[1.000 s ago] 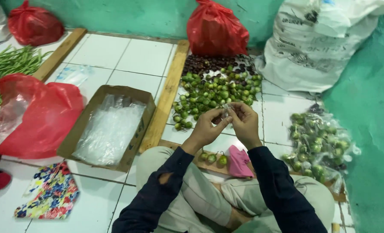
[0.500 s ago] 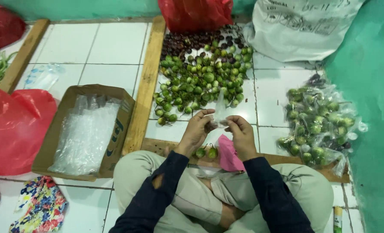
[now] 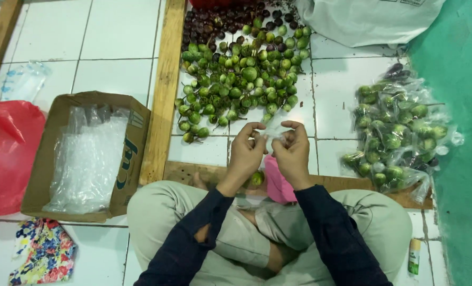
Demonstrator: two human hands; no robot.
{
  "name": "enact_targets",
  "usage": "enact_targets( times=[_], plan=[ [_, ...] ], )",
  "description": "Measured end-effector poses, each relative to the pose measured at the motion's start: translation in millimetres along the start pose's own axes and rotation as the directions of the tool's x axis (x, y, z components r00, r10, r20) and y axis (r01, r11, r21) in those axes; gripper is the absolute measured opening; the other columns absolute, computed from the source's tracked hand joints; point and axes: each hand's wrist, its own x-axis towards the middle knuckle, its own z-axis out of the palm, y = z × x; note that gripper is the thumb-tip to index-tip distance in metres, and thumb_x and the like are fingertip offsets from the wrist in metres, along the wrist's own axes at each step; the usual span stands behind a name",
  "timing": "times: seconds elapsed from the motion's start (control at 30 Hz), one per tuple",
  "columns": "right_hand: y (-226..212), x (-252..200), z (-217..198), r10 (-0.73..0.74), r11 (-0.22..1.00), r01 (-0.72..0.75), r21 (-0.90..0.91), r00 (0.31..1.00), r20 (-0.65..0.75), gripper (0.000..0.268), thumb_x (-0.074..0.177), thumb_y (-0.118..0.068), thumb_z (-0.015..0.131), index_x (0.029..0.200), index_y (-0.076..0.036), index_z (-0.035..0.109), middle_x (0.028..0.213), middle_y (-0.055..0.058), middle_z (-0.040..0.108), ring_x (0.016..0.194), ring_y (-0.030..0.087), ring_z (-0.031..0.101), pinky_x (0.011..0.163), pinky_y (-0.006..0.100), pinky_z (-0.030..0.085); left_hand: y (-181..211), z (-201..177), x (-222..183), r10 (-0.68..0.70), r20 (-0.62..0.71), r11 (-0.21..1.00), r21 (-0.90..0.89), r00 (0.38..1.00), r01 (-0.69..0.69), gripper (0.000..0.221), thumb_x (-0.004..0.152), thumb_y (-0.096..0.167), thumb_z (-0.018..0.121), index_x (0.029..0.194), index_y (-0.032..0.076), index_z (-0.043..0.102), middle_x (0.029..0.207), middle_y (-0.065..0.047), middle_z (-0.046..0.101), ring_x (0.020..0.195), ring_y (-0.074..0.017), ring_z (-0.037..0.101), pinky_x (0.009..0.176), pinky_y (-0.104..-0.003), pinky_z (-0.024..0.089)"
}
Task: Wrapping individual green fruits in pink paper while sitting on the floor
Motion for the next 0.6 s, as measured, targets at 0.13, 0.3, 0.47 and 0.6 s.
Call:
enact_targets(
  times=[0.13,0.3,0.47,0.6],
  plan=[
    [-18,-10,3,-0.033,0.999,0.033,-0.018,0.999,-0.027,0.042,0.083,0.011,0.051,0.122,-0.005,0.049,0.105,0.016,0.056,0.06,0.017,0.062,0.046,0.027,0.053,12,-8,2,0.101,-0.049,0.991,0.094,0.994,-0.096,0.013,0.095,0.0,0.061,0.103,0.003,0.071,0.079,-0.007,0.056,0.056,-0.0237,0.074,0.051,-0.03,0.059],
    [-16,-10,0,-0.016,0.968,0.046,-0.245,0.992,0.126,0.034,0.097,-0.024,0.073,0.117,0.0,0.06,0.095,0.013,0.062,0.085,0.024,0.065,0.066,0.034,0.05,-5,-35,16,0.217,-0.21,0.935,0.327,0.953,-0.141,0.016,0.094,0.012,0.07,0.105,0.006,0.079,0.088,-0.01,0.056,0.08,-0.0174,0.06,0.063,-0.03,0.051],
    [11,-30,6,0.256,0.733,0.102,-0.673,0.874,0.412,0.032,0.085,-0.032,0.078,0.11,-0.012,0.07,0.099,0.015,0.072,0.09,0.041,0.073,0.07,0.049,0.058,-2,-47,17,0.238,-0.252,0.939,0.306,0.938,-0.156,0.018,0.096,0.011,0.067,0.109,0.005,0.078,0.082,-0.01,0.057,0.075,-0.0149,0.059,0.062,-0.029,0.047],
    [74,-48,15,0.447,0.437,0.275,-0.856,0.76,0.472,0.042,0.084,-0.023,0.072,0.125,-0.021,0.062,0.119,0.014,0.065,0.099,0.04,0.073,0.078,0.051,0.062,9,-43,12,0.198,-0.228,0.948,0.291,0.953,-0.128,0.02,0.096,0.01,0.063,0.108,0.001,0.077,0.076,-0.011,0.058,0.073,-0.0164,0.059,0.063,-0.032,0.049]
  ],
)
